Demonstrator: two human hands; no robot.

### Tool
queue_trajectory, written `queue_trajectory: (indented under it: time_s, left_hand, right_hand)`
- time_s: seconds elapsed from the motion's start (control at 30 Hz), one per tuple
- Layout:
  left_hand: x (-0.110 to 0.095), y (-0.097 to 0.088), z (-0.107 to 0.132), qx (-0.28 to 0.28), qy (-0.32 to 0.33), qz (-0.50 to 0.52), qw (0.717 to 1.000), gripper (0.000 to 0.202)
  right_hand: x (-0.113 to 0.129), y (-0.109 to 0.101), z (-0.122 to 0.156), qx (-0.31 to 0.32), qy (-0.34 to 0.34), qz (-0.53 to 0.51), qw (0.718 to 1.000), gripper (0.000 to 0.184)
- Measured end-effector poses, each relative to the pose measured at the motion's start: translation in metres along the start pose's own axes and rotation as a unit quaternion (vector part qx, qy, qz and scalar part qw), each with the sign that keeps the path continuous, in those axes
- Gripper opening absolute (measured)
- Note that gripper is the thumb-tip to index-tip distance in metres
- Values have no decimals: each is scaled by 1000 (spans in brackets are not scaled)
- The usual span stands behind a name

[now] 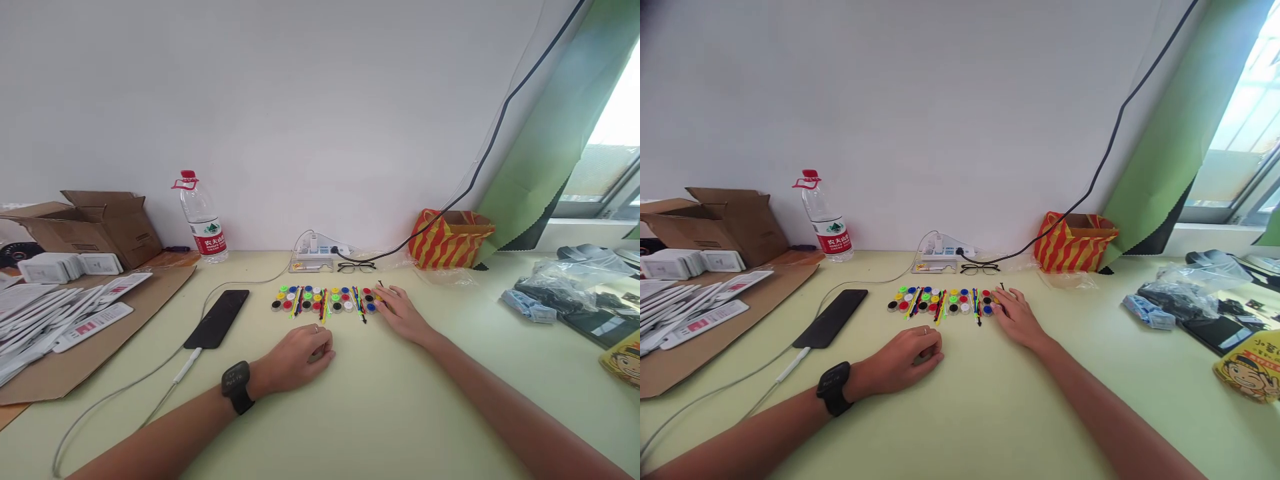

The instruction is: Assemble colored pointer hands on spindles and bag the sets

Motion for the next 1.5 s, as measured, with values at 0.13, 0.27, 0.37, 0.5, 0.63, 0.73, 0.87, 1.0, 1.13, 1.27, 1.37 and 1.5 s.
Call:
queue_trajectory:
  time_s: [0.13, 0.27, 0.37, 0.5, 0.63, 0.73, 0.87, 1.0, 1.13, 1.27, 1.37, 1.5]
  left_hand:
    - [-1, -1, 0, -8, 4, 10, 1000, 14]
    - [-1, -1, 0, -11, 8, 8, 1000, 14]
    - [0, 0, 0, -17, 6, 14, 1000, 15]
    - [2, 0, 2, -28, -29, 32, 999, 23]
    - [5, 2, 4, -36, -23, 47, 998, 49]
    - [3, 3, 4, -40, 10, 43, 998, 45]
    - [-9, 4, 4, -41, 29, 59, 997, 51]
    - [-21, 6, 4, -6, 67, 68, 995, 45]
    - [-18, 7, 4, -17, 39, 100, 994, 44]
    - [-12, 10, 4, -31, 29, 132, 990, 40]
    - [-10, 11, 3, -31, 40, 146, 988, 27]
    - [-11, 11, 2, -42, 34, 138, 989, 24]
  right_hand:
    - [-1, -2, -2, -57, -38, -30, 997, 56]
    - [13, -14, 4, -147, -109, -37, 982, 46]
    - [34, -20, 15, -166, -160, -45, 972, 37]
    - [69, -9, 36, -63, -237, -78, 966, 25]
    - [100, 15, 57, 93, -298, -64, 948, 22]
    - [106, 18, 61, 105, -286, -55, 951, 12]
    - [78, -8, 41, -31, -191, -30, 981, 13]
    - [27, -40, 14, -91, -38, 73, 992, 19]
    - [0, -45, 7, -44, 7, 67, 997, 19]
    - [-1, -36, 9, -49, -1, 81, 996, 13]
    - [0, -34, 10, -52, -1, 88, 995, 11]
    - [1, -36, 9, -40, -1, 80, 996, 14]
Point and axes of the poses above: each hand's wrist, its own z-axis away from the middle knuckle, its own y-axis out of the palm, x = y × z, the point moved 2 cm from there along -z, towards the middle knuckle, and after that the axes turned 5 degrees about -z, right-handed, at the moved point
